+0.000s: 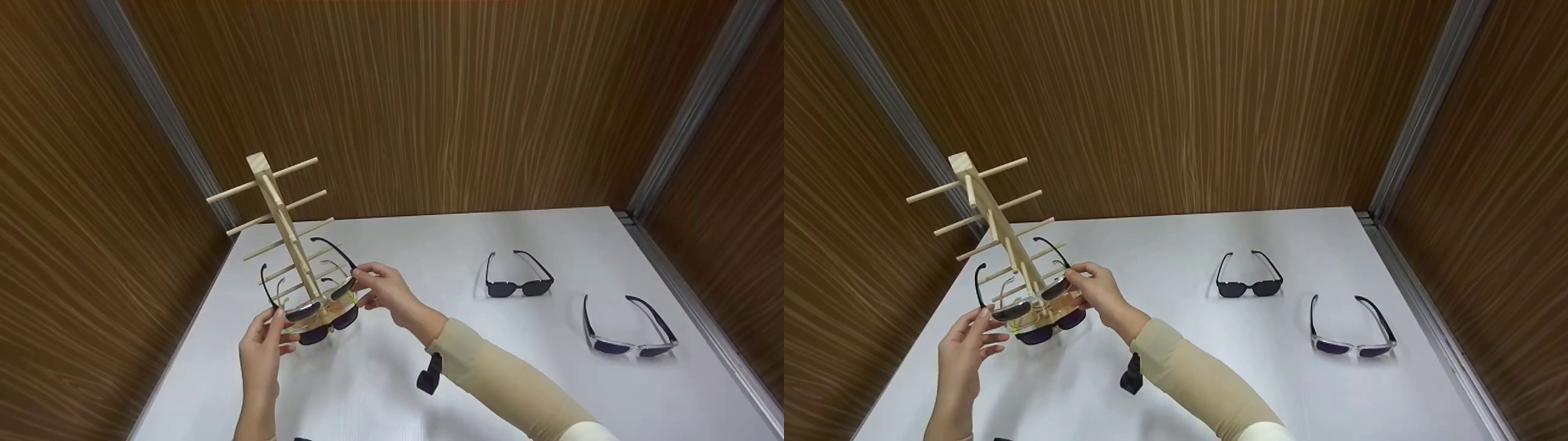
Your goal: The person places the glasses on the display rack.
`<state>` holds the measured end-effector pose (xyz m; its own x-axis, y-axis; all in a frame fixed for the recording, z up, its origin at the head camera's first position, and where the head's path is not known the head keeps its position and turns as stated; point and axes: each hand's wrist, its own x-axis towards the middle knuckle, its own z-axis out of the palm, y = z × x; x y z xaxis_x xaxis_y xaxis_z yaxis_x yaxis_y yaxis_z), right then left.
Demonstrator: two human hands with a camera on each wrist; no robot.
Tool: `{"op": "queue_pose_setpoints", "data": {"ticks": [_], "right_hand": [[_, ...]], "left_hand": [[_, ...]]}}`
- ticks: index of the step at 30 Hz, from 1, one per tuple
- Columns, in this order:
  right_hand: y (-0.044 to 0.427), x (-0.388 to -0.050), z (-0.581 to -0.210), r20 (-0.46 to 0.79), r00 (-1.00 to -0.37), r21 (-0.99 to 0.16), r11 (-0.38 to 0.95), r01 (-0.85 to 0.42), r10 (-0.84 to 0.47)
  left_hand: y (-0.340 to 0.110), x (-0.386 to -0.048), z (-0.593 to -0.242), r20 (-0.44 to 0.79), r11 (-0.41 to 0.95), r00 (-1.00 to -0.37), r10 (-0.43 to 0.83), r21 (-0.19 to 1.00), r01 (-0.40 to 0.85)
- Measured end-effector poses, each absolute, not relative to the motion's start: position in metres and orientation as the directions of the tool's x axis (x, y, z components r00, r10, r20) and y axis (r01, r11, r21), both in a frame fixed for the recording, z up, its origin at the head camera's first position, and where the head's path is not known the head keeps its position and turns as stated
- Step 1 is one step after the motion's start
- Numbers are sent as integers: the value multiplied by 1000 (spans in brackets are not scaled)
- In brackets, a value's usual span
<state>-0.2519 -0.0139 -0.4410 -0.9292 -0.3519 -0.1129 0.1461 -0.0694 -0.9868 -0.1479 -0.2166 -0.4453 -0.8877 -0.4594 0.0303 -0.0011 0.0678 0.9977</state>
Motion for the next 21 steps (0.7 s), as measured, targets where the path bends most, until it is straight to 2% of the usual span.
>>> {"op": "queue_pose_setpoints", "data": {"ticks": [6,21], "right_hand": [[-18,-260,-435,-128,-923,-986,-55,159,-364],[-28,-270,-440,-193,-916,-977,-22,214,-352]], "left_hand": [[-220,-157,-447,57,82,-883,-466,996,21],[-228,-171,-457,25,64,-878,-477,998,-6]]}}
